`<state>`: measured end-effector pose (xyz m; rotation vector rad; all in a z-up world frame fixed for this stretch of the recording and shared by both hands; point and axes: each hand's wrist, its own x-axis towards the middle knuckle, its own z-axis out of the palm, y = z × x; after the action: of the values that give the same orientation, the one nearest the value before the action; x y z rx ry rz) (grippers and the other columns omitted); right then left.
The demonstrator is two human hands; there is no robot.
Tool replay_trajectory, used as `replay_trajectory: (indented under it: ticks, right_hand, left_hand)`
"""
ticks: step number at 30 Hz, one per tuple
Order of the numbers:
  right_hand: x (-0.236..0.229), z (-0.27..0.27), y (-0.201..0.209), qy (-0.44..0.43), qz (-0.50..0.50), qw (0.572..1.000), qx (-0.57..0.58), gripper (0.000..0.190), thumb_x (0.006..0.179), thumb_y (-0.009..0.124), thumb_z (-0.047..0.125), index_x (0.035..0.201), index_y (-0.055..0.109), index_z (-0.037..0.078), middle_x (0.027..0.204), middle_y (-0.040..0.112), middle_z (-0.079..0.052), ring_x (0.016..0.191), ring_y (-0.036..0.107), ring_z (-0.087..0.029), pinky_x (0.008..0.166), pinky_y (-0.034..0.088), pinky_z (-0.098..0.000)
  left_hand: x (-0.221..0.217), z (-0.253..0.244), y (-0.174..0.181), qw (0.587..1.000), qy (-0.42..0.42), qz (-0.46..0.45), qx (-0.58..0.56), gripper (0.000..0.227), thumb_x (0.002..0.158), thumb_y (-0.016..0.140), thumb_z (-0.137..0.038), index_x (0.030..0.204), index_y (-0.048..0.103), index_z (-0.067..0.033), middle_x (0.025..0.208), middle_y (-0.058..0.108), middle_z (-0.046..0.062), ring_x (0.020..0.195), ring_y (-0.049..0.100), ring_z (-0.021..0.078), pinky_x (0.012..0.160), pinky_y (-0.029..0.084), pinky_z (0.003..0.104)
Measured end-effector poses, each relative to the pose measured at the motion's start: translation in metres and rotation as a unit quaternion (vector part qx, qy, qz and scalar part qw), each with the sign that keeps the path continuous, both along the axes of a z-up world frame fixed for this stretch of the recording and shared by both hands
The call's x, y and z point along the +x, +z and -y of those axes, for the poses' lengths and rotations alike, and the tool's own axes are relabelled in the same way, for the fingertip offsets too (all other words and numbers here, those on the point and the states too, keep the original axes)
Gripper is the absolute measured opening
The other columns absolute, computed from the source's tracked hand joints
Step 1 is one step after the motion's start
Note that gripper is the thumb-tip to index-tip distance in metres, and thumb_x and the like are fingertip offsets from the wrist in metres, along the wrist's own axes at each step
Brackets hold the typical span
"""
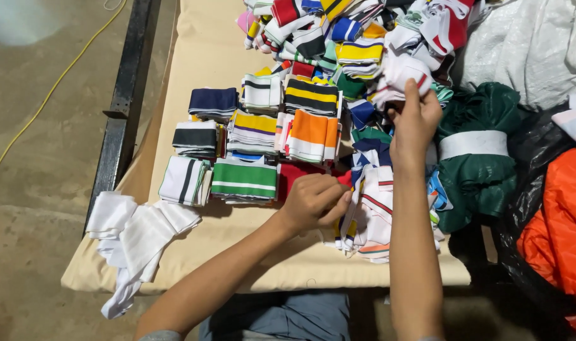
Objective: Folding small fabric labels and organizing them into neat stacks on a work surface.
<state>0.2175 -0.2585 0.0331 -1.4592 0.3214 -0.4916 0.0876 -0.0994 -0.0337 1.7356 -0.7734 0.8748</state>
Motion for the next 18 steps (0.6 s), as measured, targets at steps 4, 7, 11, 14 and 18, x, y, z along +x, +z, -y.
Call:
replay_trajectory:
  ticks: [4, 7, 11, 14, 18]
  right_hand:
    - [-0.049, -0.003, 0.001, 0.012, 0.090, 0.995, 0.042, 0.018, 0.103, 0.062, 0.029, 0.114, 0.062, 0.015, 0.099, 0.066, 0.001, 0.080, 0.064, -0.008, 0.066, 0.054, -0.0166]
    - [-0.074, -0.011, -0.011, 0.130, 0.156, 0.967, 0.154, 0.027, 0.102, 0.061, 0.027, 0.125, 0.066, 0.014, 0.115, 0.072, -0.006, 0.101, 0.070, -0.016, 0.091, 0.060, -0.0316]
    - [-0.091, -0.021, -0.026, 0.273, 0.161, 0.924, 0.214, 0.020, 0.093, 0.061, 0.029, 0.099, 0.061, 0.010, 0.087, 0.065, -0.003, 0.081, 0.067, -0.012, 0.077, 0.057, -0.0252]
    - [-0.099, -0.027, -0.007, 0.314, 0.185, 0.921, 0.141, 0.017, 0.084, 0.064, 0.023, 0.084, 0.054, 0.009, 0.074, 0.055, -0.003, 0.071, 0.057, -0.009, 0.071, 0.051, -0.0207]
    - [-0.081, 0.008, -0.068, 0.339, 0.227, 0.910, 0.068, 0.020, 0.075, 0.068, 0.013, 0.073, 0.050, 0.004, 0.066, 0.049, -0.006, 0.062, 0.053, -0.014, 0.062, 0.049, -0.0251]
  left_hand:
    - [-0.003, -0.004, 0.023, 0.988, -0.073, -0.119, -0.062, 0.020, 0.101, 0.057, -0.020, 0.098, 0.073, -0.0071, 0.068, 0.060, 0.006, 0.056, 0.060, 0.0216, 0.049, 0.050, 0.030]
    - [-0.003, -0.001, 0.016, 0.960, -0.164, -0.190, -0.122, 0.025, 0.102, 0.058, -0.024, 0.115, 0.067, -0.0056, 0.090, 0.063, 0.009, 0.078, 0.063, 0.0230, 0.068, 0.053, 0.035]
    - [-0.005, -0.001, 0.006, 0.852, -0.320, -0.356, -0.211, 0.073, 0.103, 0.055, -0.046, 0.157, 0.028, -0.0049, 0.142, 0.043, 0.017, 0.130, 0.043, 0.0254, 0.109, 0.039, 0.045]
    - [-0.011, 0.002, 0.007, 0.829, -0.340, -0.373, -0.239, 0.080, 0.103, 0.056, -0.047, 0.163, 0.021, -0.0073, 0.153, 0.039, 0.017, 0.140, 0.036, 0.0243, 0.119, 0.031, 0.049]
    - [-0.011, 0.015, -0.018, 0.856, -0.249, -0.338, -0.302, 0.057, 0.104, 0.058, -0.015, 0.155, 0.035, -0.0023, 0.143, 0.049, 0.013, 0.133, 0.038, 0.0159, 0.115, 0.035, 0.044]
